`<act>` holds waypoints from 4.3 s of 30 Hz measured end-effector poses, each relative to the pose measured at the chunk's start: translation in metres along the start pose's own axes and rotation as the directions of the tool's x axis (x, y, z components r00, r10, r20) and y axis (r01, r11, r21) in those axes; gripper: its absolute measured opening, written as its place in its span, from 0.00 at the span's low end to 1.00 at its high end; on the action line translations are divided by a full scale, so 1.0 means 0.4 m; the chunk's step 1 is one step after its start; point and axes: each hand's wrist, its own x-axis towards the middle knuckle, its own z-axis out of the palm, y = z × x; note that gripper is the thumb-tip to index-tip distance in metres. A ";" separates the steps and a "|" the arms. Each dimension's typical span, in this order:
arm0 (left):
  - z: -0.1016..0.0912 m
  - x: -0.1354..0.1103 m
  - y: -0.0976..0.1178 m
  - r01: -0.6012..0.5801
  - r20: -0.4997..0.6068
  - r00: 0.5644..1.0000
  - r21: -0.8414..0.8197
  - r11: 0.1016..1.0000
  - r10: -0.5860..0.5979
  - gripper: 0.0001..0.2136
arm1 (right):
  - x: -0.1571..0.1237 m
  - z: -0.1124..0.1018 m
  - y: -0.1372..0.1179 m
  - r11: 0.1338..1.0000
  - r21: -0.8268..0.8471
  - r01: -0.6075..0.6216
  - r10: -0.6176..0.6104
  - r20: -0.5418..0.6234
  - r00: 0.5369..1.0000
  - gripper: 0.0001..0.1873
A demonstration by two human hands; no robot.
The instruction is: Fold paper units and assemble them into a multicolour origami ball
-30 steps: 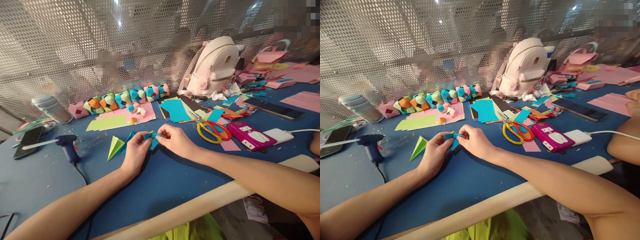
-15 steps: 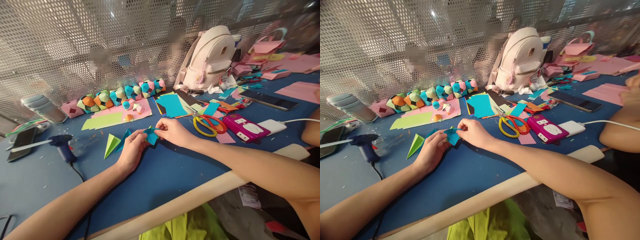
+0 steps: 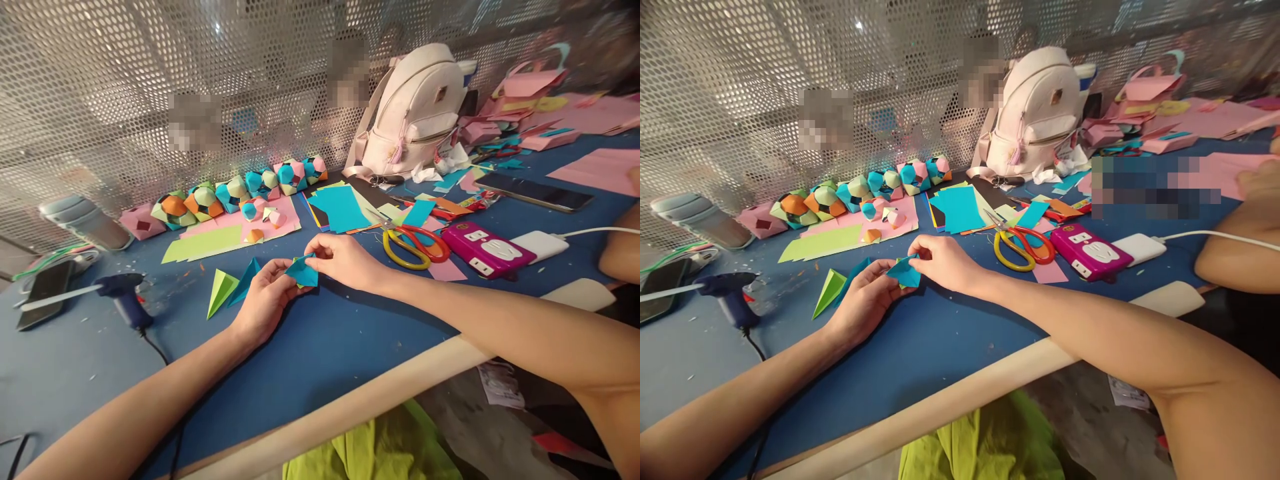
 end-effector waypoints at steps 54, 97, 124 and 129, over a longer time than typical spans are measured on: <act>-0.016 0.011 -0.021 -0.128 -0.094 0.986 0.094 0.987 0.136 0.08 | -0.014 0.026 -0.016 1.000 -0.007 -0.009 0.008 -0.089 0.996 0.08; -0.027 0.002 -0.011 -0.110 -0.050 0.984 0.590 0.800 0.172 0.03 | -0.035 0.011 -0.023 0.915 -0.269 0.301 -0.283 0.106 0.953 0.08; -0.014 -0.002 -0.002 -0.131 -0.194 0.949 0.472 0.872 0.248 0.08 | -0.037 0.029 -0.044 0.996 -0.083 0.015 -0.010 0.052 0.999 0.07; -0.016 -0.005 -0.006 -0.166 -0.151 0.939 0.588 0.792 0.309 0.02 | -0.035 0.034 -0.037 0.995 -0.074 0.073 -0.075 -0.027 0.997 0.02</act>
